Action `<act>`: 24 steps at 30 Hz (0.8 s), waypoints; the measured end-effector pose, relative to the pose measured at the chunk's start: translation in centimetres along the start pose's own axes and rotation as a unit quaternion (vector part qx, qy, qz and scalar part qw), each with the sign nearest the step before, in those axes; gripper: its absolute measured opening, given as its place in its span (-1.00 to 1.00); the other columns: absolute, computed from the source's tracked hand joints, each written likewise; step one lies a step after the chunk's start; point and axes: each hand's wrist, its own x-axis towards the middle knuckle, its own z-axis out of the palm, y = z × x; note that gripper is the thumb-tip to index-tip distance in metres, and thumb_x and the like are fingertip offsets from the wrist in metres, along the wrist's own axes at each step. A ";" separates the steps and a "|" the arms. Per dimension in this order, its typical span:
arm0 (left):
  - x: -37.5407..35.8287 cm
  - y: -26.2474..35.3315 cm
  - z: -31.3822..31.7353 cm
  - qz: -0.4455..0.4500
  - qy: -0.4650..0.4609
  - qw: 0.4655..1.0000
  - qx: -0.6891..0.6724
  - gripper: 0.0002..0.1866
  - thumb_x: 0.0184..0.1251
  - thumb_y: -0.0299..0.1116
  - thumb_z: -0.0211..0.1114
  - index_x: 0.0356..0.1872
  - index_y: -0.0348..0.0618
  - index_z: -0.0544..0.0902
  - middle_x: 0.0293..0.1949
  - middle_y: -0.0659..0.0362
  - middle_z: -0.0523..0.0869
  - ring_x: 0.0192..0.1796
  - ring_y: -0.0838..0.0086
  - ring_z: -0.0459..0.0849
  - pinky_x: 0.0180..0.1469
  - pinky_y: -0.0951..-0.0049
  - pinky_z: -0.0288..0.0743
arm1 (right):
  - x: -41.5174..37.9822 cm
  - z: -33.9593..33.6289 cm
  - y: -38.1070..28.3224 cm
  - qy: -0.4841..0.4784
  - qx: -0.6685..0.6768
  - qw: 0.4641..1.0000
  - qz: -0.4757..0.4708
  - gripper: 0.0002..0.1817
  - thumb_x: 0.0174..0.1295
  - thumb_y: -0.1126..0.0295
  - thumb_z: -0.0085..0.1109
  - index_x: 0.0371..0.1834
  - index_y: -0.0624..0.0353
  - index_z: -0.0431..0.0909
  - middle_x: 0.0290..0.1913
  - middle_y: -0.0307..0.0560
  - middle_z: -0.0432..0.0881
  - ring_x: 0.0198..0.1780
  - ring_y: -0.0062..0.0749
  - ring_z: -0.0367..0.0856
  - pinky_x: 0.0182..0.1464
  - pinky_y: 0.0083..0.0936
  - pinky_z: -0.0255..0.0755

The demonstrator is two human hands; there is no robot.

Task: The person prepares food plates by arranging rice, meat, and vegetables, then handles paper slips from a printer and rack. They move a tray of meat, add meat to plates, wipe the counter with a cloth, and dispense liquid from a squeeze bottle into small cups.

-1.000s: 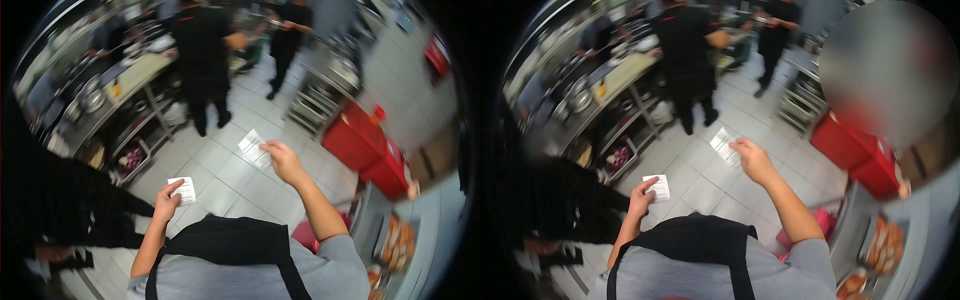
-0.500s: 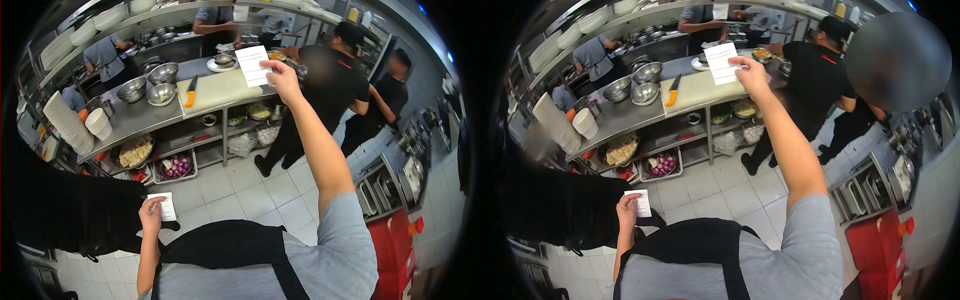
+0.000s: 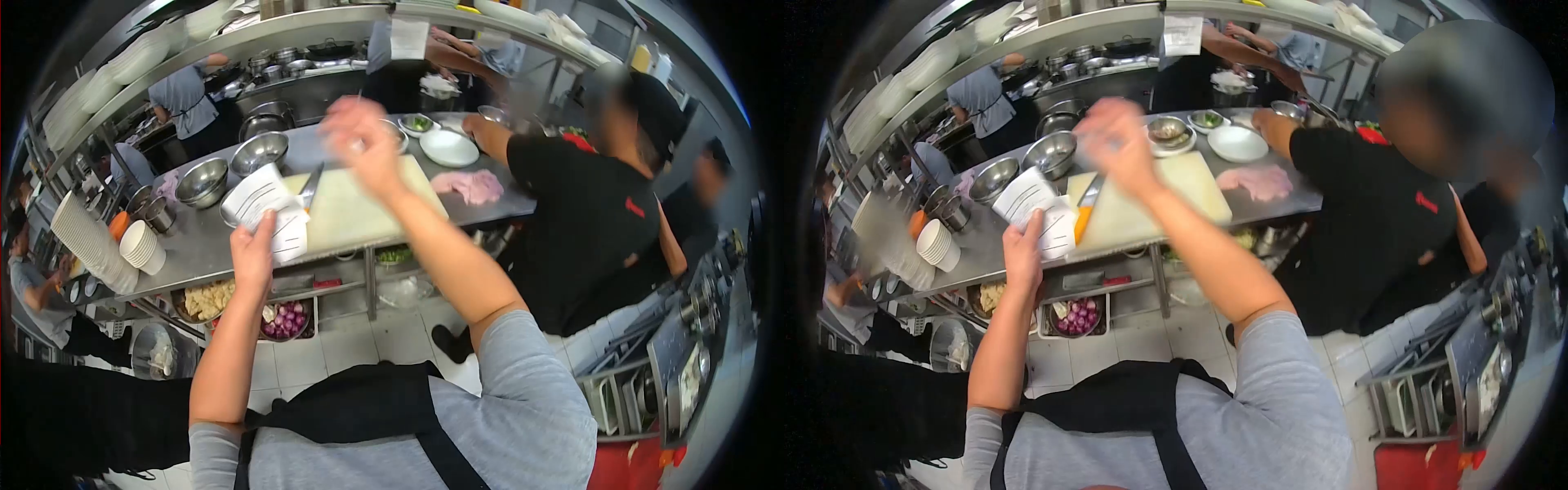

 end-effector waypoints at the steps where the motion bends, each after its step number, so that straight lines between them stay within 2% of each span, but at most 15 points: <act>1: 2.3 -0.1 0.9 0.003 -0.021 0.998 0.059 -0.72 0.33 -0.35 0.23 -0.10 -0.39 0.61 -0.24 0.15 0.71 -0.28 0.56 0.64 -0.24 0.52 0.52 | 3.4 -3.0 2.7 0.062 0.067 0.995 0.043 -0.84 0.09 0.49 0.26 -0.23 0.13 0.63 -0.08 -0.13 0.55 -0.05 -0.45 0.54 0.05 -0.52 0.39; 2: 4.4 -0.2 1.8 0.004 -0.040 0.992 0.117 -0.72 0.30 -0.34 0.25 -0.14 -0.39 0.63 -0.27 0.15 0.72 -0.30 0.57 0.64 -0.25 0.53 0.52 | 7.1 -6.3 5.6 0.123 -0.026 0.989 0.077 -0.83 -0.08 0.43 0.31 -0.35 0.12 0.69 -0.18 -0.13 0.59 -0.01 -0.33 0.51 0.03 -0.45 0.37; 3: 6.4 0.3 4.0 0.063 -0.038 0.984 0.160 -0.73 0.25 -0.31 0.30 -0.21 -0.37 0.66 -0.35 0.17 0.73 -0.34 0.60 0.63 -0.28 0.53 0.51 | 9.9 -9.5 9.1 0.161 -0.028 0.982 0.099 -0.80 -0.07 0.43 0.32 -0.31 0.13 0.70 -0.09 -0.11 0.53 0.00 -0.31 0.51 0.06 -0.47 0.35; 4: 8.9 0.4 5.6 0.051 -0.060 0.978 0.191 -0.73 0.27 -0.31 0.28 -0.20 -0.36 0.66 -0.34 0.17 0.72 -0.36 0.62 0.61 -0.29 0.51 0.50 | 12.1 -12.1 12.4 0.210 -0.024 0.967 0.142 -0.76 -0.06 0.41 0.35 -0.25 0.09 0.71 0.04 -0.08 0.46 0.04 -0.29 0.51 0.10 -0.49 0.31; 5: 11.5 0.2 7.4 0.046 -0.079 0.976 0.198 -0.72 0.30 -0.28 0.25 -0.21 -0.36 0.65 -0.36 0.18 0.71 -0.36 0.64 0.58 -0.29 0.52 0.48 | 14.1 -14.6 15.8 0.192 0.021 0.965 0.175 -0.76 -0.04 0.37 0.38 -0.24 0.09 0.71 -0.05 -0.14 0.54 0.03 -0.36 0.50 0.12 -0.53 0.28; 6: 13.7 0.1 9.7 0.061 -0.097 0.983 0.146 -0.71 0.31 -0.27 0.23 -0.21 -0.36 0.65 -0.36 0.18 0.71 -0.35 0.65 0.57 -0.29 0.52 0.47 | 15.2 -15.2 14.9 0.171 0.070 0.958 0.221 -0.77 0.00 0.38 0.37 -0.23 0.13 0.71 -0.18 -0.17 0.61 -0.03 -0.48 0.51 0.10 -0.57 0.29; 7: 16.0 0.2 12.1 0.077 -0.115 0.986 0.094 -0.71 0.33 -0.26 0.21 -0.22 -0.35 0.65 -0.36 0.19 0.71 -0.35 0.66 0.56 -0.28 0.52 0.46 | 16.3 -15.6 15.4 0.153 0.085 0.960 0.219 -0.78 0.02 0.42 0.34 -0.22 0.18 0.69 -0.24 -0.19 0.63 -0.08 -0.52 0.51 0.05 -0.61 0.31; 8: 18.6 -0.1 14.3 0.103 -0.114 0.982 0.111 -0.70 0.34 -0.24 0.20 -0.21 -0.34 0.65 -0.35 0.19 0.71 -0.34 0.65 0.56 -0.25 0.51 0.46 | 16.9 -16.1 16.3 0.135 0.102 0.961 0.218 -0.79 0.05 0.47 0.32 -0.21 0.23 0.68 -0.30 -0.21 0.64 -0.14 -0.57 0.52 0.00 -0.65 0.33; 9: 20.0 1.2 16.8 0.084 -0.124 0.979 0.137 -0.70 0.36 -0.23 0.20 -0.14 -0.31 0.63 -0.35 0.20 0.70 -0.39 0.63 0.59 -0.35 0.54 0.48 | 17.4 -16.5 17.3 0.138 0.091 0.962 0.217 -0.79 0.05 0.51 0.30 -0.20 0.24 0.68 -0.29 -0.20 0.65 -0.16 -0.58 0.53 -0.04 -0.67 0.34; 11: 23.2 2.4 21.1 0.069 -0.133 0.982 0.115 -0.69 0.32 -0.23 0.24 -0.14 -0.32 0.63 -0.32 0.17 0.71 -0.38 0.59 0.62 -0.34 0.51 0.51 | 17.6 -17.7 19.1 0.146 0.067 0.963 0.217 -0.79 0.07 0.58 0.27 -0.18 0.28 0.66 -0.27 -0.17 0.65 -0.21 -0.59 0.54 -0.11 -0.70 0.37; 14: 27.3 1.5 25.7 0.035 -0.146 0.988 0.025 -0.69 0.32 -0.27 0.25 -0.09 -0.34 0.61 -0.26 0.09 0.72 -0.32 0.47 0.69 -0.24 0.43 0.58 | 16.3 -20.2 21.1 0.238 0.098 0.945 0.200 -0.77 0.08 0.65 0.22 -0.16 0.34 0.64 -0.25 -0.16 0.65 -0.25 -0.58 0.55 -0.17 -0.72 0.40; 16: 28.9 0.5 27.4 0.018 -0.145 0.988 0.047 -0.69 0.32 -0.28 0.25 -0.09 -0.35 0.61 -0.25 0.07 0.72 -0.30 0.46 0.70 -0.23 0.42 0.58 | 15.1 -21.5 20.5 0.250 0.121 0.944 0.179 -0.78 0.10 0.68 0.19 -0.15 0.38 0.63 -0.23 -0.12 0.65 -0.22 -0.55 0.56 -0.12 -0.69 0.42; 17: 29.5 0.0 27.9 0.007 -0.140 0.989 0.043 -0.69 0.32 -0.28 0.25 -0.10 -0.35 0.61 -0.24 0.06 0.72 -0.30 0.45 0.70 -0.23 0.41 0.58 | 14.7 -21.9 20.0 0.239 0.121 0.944 0.192 -0.73 0.07 0.72 0.13 -0.11 0.42 0.58 -0.02 0.03 0.61 0.00 -0.36 0.54 0.07 -0.53 0.39; 20: 30.5 -0.4 29.2 -0.007 -0.127 0.992 0.019 -0.71 0.30 -0.32 0.26 -0.12 -0.37 0.62 -0.25 0.05 0.73 -0.30 0.44 0.70 -0.24 0.41 0.57 | 14.8 -22.5 20.1 0.246 0.118 0.945 0.181 -0.78 0.13 0.68 0.16 -0.14 0.39 0.62 -0.19 -0.08 0.66 -0.19 -0.55 0.57 -0.07 -0.67 0.44; 24: 32.3 0.1 30.8 0.034 -0.112 0.993 -0.030 -0.76 0.25 -0.38 0.28 -0.21 -0.39 0.66 -0.30 0.03 0.73 -0.35 0.41 0.70 -0.28 0.37 0.55 | 17.1 -21.7 20.6 0.243 0.072 0.959 0.126 -0.80 0.13 0.63 0.19 -0.16 0.34 0.64 -0.23 -0.16 0.66 -0.23 -0.62 0.56 -0.13 -0.71 0.42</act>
